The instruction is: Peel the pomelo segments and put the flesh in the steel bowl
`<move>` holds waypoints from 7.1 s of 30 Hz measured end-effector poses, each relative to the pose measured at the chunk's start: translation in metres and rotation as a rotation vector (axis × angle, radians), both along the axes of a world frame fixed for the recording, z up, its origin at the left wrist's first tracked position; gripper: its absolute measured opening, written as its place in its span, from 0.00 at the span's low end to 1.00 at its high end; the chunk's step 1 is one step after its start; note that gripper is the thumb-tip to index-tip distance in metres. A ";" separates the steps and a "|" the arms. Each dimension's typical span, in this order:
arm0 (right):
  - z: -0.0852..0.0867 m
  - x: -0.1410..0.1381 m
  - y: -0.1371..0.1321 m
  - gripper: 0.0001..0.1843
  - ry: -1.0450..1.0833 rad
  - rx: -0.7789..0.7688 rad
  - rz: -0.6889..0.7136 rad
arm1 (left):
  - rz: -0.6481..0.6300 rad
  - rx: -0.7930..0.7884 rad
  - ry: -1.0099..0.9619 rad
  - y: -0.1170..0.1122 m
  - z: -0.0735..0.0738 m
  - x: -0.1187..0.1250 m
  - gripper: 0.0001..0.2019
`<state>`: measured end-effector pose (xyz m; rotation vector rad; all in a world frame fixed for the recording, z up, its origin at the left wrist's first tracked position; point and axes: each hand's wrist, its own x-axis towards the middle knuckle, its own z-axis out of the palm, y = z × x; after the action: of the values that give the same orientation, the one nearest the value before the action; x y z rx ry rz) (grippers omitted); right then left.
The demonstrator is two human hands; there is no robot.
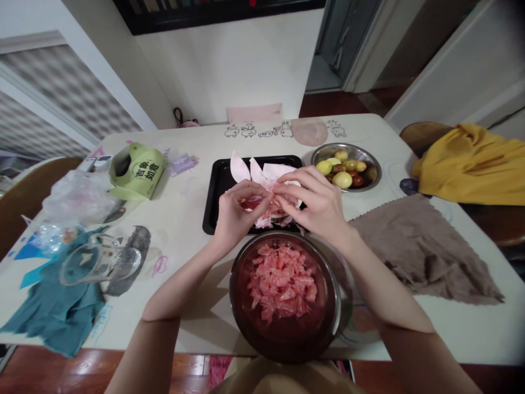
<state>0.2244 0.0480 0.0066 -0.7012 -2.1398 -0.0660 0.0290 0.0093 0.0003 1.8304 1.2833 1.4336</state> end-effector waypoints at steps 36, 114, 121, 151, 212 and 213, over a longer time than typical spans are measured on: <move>-0.002 0.001 0.004 0.14 0.068 -0.281 -0.046 | -0.047 -0.184 -0.163 0.022 -0.019 -0.013 0.06; -0.007 0.019 0.027 0.12 0.144 -0.773 0.083 | 0.095 0.201 -0.012 0.016 -0.011 -0.011 0.09; -0.007 0.019 0.026 0.09 0.174 -0.769 0.071 | 0.070 0.195 -0.048 0.019 -0.013 -0.013 0.11; -0.010 0.021 0.025 0.17 -0.038 -0.713 -0.063 | 0.050 0.224 -0.102 0.014 -0.006 -0.011 0.09; -0.030 0.000 -0.107 0.12 0.442 -0.239 0.114 | -0.104 0.312 0.220 -0.083 -0.006 0.009 0.06; -0.032 0.000 -0.110 0.12 0.442 -0.237 0.108 | -0.125 0.310 0.218 -0.084 -0.008 0.009 0.06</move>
<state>0.2240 -0.0615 -0.0255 -0.6618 -1.7677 0.3735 0.0375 -0.0746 -0.0075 2.2825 1.0651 1.4608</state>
